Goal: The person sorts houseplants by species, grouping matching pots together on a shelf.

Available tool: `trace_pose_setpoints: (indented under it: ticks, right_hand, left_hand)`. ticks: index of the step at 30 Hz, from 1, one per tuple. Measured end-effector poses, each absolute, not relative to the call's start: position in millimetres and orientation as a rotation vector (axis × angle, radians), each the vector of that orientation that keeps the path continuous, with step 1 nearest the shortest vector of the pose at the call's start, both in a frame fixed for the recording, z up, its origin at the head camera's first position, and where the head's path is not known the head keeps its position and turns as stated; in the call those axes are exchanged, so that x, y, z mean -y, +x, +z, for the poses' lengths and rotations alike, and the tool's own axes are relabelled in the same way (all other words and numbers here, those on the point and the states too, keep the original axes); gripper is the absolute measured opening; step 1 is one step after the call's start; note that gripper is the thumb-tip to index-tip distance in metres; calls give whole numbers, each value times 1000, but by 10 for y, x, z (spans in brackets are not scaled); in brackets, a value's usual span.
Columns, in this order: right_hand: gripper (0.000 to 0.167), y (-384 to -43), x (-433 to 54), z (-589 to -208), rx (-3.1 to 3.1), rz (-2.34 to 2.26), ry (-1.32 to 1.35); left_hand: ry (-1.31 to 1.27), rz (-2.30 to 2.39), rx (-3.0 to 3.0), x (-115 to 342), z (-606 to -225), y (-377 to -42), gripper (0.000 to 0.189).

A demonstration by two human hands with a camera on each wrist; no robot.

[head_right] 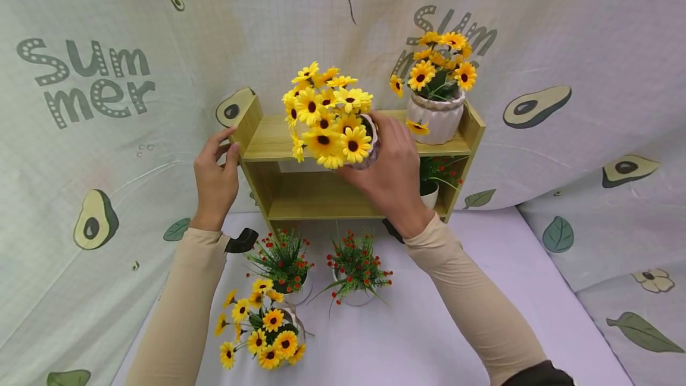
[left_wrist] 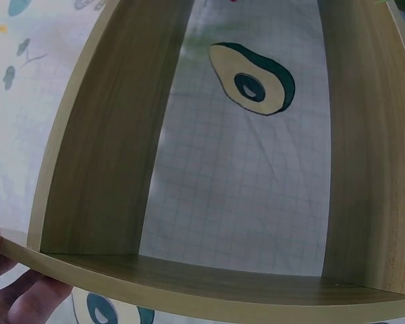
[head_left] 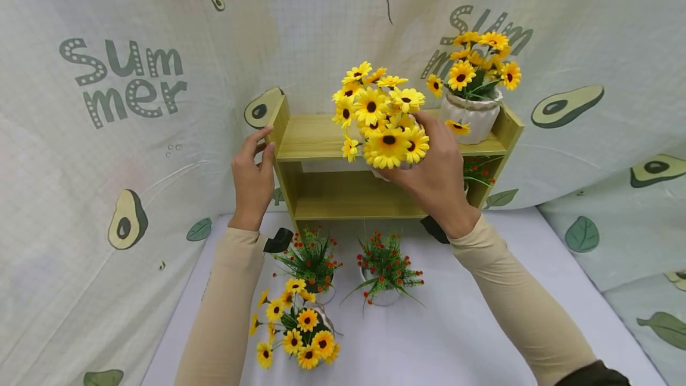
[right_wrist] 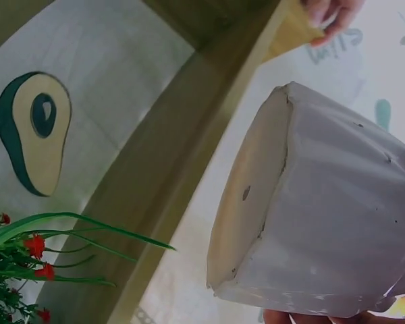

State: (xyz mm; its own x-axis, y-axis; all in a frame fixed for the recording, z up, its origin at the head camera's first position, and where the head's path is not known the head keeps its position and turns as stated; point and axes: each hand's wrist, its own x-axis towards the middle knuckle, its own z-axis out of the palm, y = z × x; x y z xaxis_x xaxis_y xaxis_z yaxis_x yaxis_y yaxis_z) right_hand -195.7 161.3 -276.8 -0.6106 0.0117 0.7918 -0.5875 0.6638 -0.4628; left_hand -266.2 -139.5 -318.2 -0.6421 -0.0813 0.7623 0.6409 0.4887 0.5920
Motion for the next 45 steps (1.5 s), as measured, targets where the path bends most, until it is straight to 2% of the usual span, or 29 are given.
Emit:
trace_pose_setpoints:
  ticks: [10, 17, 24, 36, 45]
  right_hand:
    - [88, -2297, -1560, -2677, 2070, 919, 353]
    - [79, -2481, -1502, -2626, 2111, 899, 272]
    - [80, -2616, -1471, -2610, 2204, 896, 128]
    - [93, -2713, -1482, -2609, 2275, 843, 21]
    - [95, -2554, -1477, -2855, 2171, 566, 151]
  left_hand:
    - [-477, -1198, 1974, 1392, -3169, -2665, 33]
    - [-460, -1216, 1976, 1408, -3192, -2667, 33]
    - [-455, -1219, 1981, 1405, -3191, -2653, 34]
    - [-458, -1203, 1979, 1382, -3167, -2662, 33]
    - [-434, -1206, 1991, 1394, -3179, -2648, 34]
